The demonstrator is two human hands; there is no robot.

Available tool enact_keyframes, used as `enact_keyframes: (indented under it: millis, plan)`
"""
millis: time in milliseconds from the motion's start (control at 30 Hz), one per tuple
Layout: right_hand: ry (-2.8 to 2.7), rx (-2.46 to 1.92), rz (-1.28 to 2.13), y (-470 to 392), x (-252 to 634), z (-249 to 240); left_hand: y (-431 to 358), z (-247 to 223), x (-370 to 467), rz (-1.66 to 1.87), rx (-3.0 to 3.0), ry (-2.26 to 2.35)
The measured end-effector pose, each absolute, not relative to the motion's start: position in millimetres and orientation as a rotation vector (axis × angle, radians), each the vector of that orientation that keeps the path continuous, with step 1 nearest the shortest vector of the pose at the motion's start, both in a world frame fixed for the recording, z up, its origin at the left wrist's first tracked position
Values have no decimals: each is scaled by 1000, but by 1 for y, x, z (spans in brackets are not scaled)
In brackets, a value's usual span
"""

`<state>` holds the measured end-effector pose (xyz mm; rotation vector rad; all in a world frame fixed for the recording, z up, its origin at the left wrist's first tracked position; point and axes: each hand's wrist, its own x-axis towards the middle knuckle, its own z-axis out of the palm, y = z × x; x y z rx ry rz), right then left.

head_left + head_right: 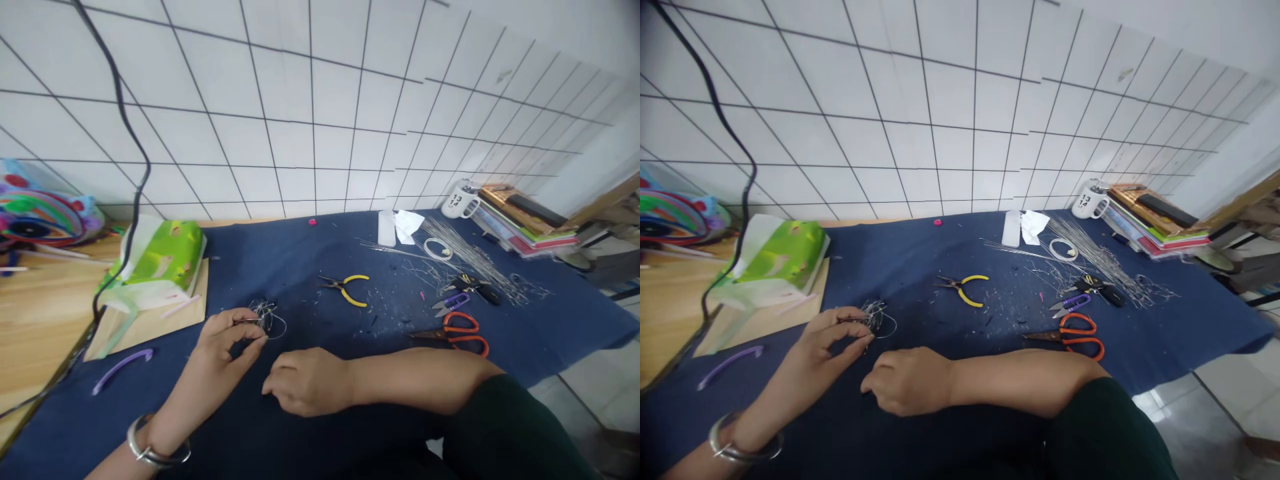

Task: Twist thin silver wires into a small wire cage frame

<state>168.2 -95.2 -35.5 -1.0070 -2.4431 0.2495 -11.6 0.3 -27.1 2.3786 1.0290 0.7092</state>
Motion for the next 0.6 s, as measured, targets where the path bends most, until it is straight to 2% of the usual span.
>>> enact_keyframes:
  millis: [333,600]
  plan:
    - [-1647,-1290,718,-75,187,-1,-22,-6,4,869,1650,1114]
    - [-1652,-1295,676,-69,183,24,-30,-3,16,962,1520,1070]
